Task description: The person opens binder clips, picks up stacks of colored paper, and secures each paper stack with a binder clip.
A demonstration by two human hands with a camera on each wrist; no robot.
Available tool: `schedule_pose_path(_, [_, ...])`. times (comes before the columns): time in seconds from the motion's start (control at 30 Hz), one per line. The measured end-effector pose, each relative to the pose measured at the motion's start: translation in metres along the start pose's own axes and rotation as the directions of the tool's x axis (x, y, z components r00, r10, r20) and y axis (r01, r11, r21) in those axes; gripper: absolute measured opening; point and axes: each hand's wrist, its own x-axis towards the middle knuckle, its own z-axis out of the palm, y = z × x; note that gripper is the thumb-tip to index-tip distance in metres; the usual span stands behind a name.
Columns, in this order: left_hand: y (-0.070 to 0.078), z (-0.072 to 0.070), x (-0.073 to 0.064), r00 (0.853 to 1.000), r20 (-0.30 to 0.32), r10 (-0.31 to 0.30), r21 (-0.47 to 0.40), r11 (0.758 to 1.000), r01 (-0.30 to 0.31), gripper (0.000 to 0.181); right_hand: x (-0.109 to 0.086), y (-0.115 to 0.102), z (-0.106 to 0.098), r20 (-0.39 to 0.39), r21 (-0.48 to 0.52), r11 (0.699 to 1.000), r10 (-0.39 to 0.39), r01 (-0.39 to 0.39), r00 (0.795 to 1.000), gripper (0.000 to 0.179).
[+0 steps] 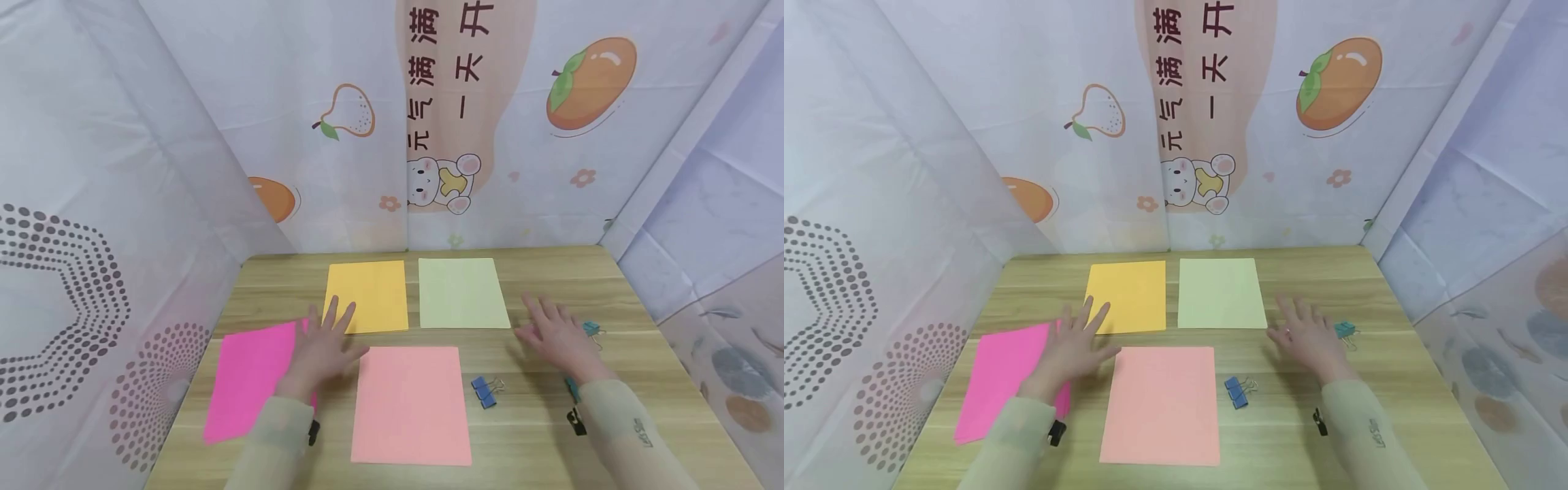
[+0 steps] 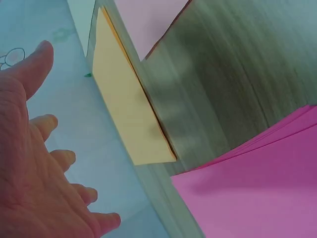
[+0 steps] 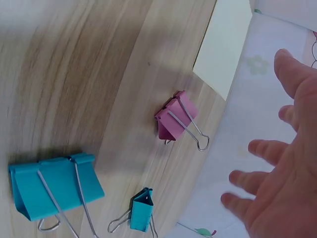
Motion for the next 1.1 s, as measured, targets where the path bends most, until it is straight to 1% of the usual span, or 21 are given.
schedule_pose_path(0.1, [0.001,0.006,-0.001,1.000,0.000,0.023,0.008,1.000,-0.023,0.090,0.000,-0.003,-0.001,-0.016,0.003,0.999,-0.039,0.039,0.999,0.078])
schedule_pose_path(0.2, [0.003,0.011,-0.002,0.999,0.008,0.040,0.003,0.999,-0.040,0.089,0.000,-0.005,0.000,-0.029,0.006,0.998,-0.058,0.059,0.998,0.076])
schedule_pose_path(0.43, [0.008,0.020,-0.005,0.994,0.055,0.090,0.054,0.994,-0.093,0.089,-0.001,-0.009,0.004,-0.050,0.017,0.995,-0.096,0.097,0.994,0.074])
schedule_pose_path(0.5, [0.009,0.023,-0.007,0.992,0.061,0.108,0.049,0.993,-0.111,0.088,-0.002,-0.011,0.006,-0.049,0.024,0.994,-0.103,0.105,0.993,0.074])
schedule_pose_path(0.7, [0.012,0.034,-0.012,0.986,0.118,0.117,0.001,0.993,-0.118,0.087,-0.005,-0.017,0.009,-0.014,0.017,0.994,-0.109,0.109,0.994,0.072])
schedule_pose_path(0.8, [0.014,0.037,-0.015,0.982,0.151,0.116,-0.017,0.993,-0.115,0.088,-0.007,-0.021,0.010,0.017,0.042,0.994,-0.102,0.102,0.995,0.069])
schedule_pose_path(0.97, [0.018,0.039,-0.018,0.979,0.163,0.119,-0.061,0.992,-0.110,0.088,-0.008,-0.025,0.013,0.096,0.084,0.993,-0.096,0.088,0.991,0.067])
schedule_pose_path(1.1, [0.018,0.043,-0.019,0.980,0.158,0.119,-0.068,0.992,-0.109,0.087,-0.008,-0.027,0.017,0.129,0.100,0.990,-0.116,0.103,0.985,0.066])
